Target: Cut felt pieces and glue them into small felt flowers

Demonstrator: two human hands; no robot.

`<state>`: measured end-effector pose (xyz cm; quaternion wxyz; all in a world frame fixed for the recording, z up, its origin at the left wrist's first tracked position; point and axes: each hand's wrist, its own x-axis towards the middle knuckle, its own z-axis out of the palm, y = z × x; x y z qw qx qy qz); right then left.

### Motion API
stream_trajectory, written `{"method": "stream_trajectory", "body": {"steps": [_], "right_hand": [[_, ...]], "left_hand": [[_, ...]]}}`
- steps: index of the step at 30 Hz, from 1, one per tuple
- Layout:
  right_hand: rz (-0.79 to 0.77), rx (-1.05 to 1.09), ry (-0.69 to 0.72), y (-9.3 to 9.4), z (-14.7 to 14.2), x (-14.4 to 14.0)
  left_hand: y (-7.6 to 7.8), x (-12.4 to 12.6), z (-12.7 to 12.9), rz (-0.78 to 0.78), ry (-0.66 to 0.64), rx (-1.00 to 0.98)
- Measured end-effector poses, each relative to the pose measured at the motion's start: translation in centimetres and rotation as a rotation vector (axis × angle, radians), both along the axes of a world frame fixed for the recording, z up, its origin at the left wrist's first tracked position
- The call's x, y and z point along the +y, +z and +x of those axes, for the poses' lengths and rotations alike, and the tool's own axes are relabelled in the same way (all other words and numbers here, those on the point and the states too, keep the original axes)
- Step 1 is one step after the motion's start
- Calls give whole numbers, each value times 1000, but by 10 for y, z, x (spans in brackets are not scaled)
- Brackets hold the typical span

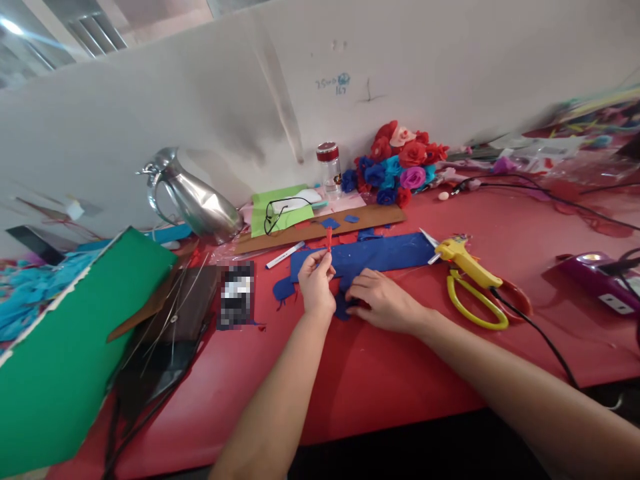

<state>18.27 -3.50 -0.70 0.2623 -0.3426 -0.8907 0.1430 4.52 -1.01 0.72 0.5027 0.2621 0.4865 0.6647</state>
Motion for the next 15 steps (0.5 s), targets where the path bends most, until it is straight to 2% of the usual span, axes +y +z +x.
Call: {"method": "stream_trajectory", "body": {"steps": [4,7,9,15], "right_hand": [[-70,11,-6,-4,-2,1],[-144,151,-37,1,2,1],[-273,320,-93,6,6,1],[-840,911,-211,16,13,7]], "left_hand": [[-2,-3,3,-25,-184,20],[-2,-5,5,-69,-277,47],[-1,-6,5,-72,-263,60],[0,-4,2,-36,-181,11]]}}
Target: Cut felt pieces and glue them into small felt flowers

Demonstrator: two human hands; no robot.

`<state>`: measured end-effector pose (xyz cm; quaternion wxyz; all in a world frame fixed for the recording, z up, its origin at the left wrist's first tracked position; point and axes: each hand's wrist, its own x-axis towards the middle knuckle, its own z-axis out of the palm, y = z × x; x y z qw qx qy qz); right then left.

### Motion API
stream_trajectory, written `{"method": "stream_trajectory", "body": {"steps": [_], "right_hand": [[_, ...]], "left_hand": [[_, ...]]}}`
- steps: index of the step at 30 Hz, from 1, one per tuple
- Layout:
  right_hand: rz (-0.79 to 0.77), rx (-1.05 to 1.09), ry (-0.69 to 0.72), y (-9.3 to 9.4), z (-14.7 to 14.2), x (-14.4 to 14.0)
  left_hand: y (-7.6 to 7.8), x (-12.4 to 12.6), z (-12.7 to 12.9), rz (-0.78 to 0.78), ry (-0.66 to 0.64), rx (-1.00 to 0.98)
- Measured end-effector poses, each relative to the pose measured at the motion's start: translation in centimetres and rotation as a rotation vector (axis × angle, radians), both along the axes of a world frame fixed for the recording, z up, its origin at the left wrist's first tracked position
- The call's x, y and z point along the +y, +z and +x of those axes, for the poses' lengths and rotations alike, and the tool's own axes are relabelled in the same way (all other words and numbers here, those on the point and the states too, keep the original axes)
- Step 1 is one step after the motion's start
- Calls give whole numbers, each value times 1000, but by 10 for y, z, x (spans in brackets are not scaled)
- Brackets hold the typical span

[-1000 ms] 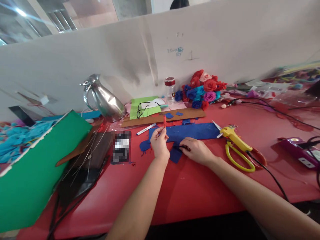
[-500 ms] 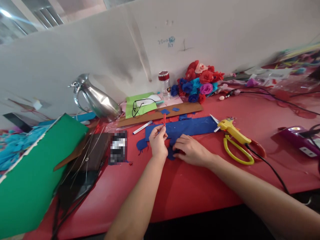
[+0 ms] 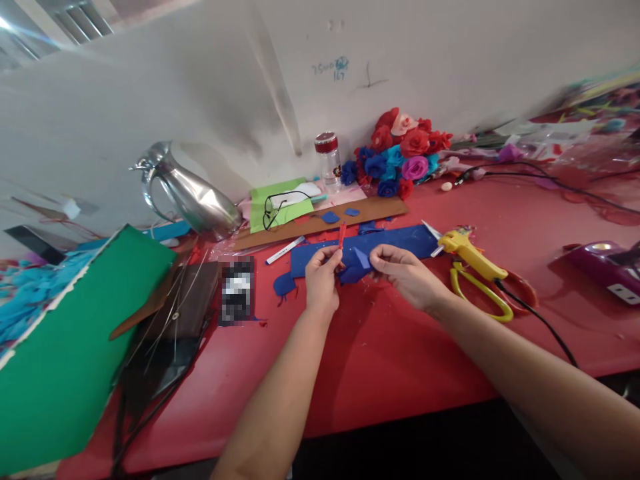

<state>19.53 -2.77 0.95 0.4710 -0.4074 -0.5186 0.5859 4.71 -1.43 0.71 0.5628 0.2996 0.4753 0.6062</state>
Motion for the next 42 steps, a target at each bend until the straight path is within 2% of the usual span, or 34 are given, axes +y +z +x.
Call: {"method": "stream_trajectory", "body": {"steps": [4,10,14,19,26,28,31,34,36,39,42], "right_hand": [[-200,141,-38,0,3,5],[-335,255,-67,1,3,6],[-358,290,-80,0,1,6],[-276,230,-80,-5,0,7],[-252,149,-94,-2,-3,4],[-187,73,-86,-1,-4,2],[-75,-49,-154,-3,-3,4],[-63,-77,-200,-4,0,5],[-53,-83,-162,-5,0,4],[117,-195,-76,-7,-4,0],[302,-392,-99,-12,-8,-3]], "left_hand": [[1,0,2,-8,-9,-31],[7,-3,3,6,-31,-26],[9,-4,3,7,-96,-37],[8,-7,7,2,-198,-27],[3,-9,8,-20,-166,108],[2,-9,8,-19,-190,119],[2,-9,7,-26,-238,128],[1,-9,7,-41,-263,146],[0,-9,7,-48,-254,160],[-1,-8,7,-22,-225,150],[0,-7,7,-1,-206,155]]}}
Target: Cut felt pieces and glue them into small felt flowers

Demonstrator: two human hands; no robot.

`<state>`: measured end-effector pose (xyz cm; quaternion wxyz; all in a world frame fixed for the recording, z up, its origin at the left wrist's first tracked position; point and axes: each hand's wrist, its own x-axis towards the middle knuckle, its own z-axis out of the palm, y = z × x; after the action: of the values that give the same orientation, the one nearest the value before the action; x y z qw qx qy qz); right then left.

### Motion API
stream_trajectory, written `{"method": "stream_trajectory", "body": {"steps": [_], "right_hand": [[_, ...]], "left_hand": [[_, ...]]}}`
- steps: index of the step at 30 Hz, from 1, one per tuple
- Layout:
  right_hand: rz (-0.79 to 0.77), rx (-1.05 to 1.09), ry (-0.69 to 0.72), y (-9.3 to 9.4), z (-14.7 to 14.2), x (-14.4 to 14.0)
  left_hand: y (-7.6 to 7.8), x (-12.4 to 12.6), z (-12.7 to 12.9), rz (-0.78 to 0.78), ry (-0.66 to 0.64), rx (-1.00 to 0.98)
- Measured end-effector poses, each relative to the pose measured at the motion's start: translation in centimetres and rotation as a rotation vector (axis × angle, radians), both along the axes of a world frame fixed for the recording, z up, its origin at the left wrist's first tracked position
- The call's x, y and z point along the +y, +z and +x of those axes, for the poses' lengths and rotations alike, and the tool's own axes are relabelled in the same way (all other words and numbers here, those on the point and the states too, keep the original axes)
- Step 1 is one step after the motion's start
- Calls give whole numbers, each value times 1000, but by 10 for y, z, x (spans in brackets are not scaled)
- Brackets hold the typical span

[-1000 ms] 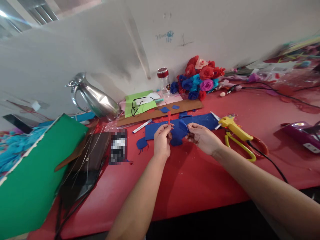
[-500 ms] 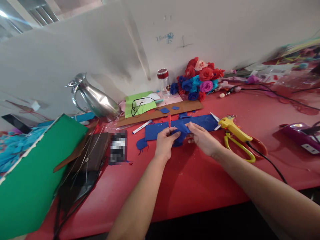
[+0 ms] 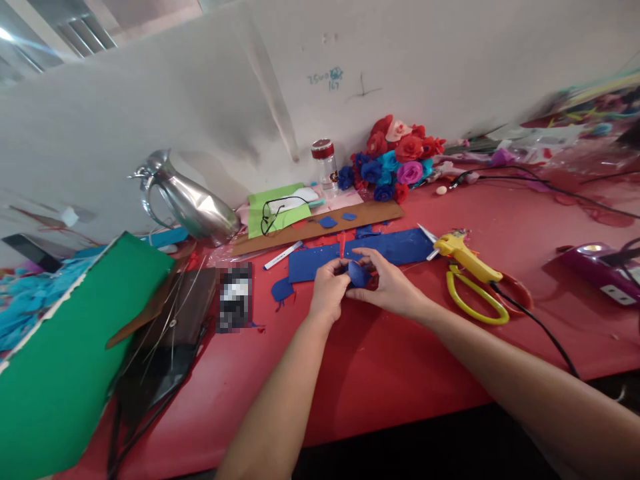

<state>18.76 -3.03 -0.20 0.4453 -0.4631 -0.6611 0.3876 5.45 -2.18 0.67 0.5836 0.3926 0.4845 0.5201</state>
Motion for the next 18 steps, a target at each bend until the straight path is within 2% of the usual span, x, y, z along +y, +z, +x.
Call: {"method": "stream_trajectory", "body": {"steps": [4,13,18], "right_hand": [[-25,-63,-90,-4,3,4],[-228,197,-122,-1,3,7],[-254,214,-146,-3,2,7]], "left_hand": [[3,-1,0,-17,2,46],[4,-3,0,-35,-32,47],[3,-4,0,-40,-74,45]]}}
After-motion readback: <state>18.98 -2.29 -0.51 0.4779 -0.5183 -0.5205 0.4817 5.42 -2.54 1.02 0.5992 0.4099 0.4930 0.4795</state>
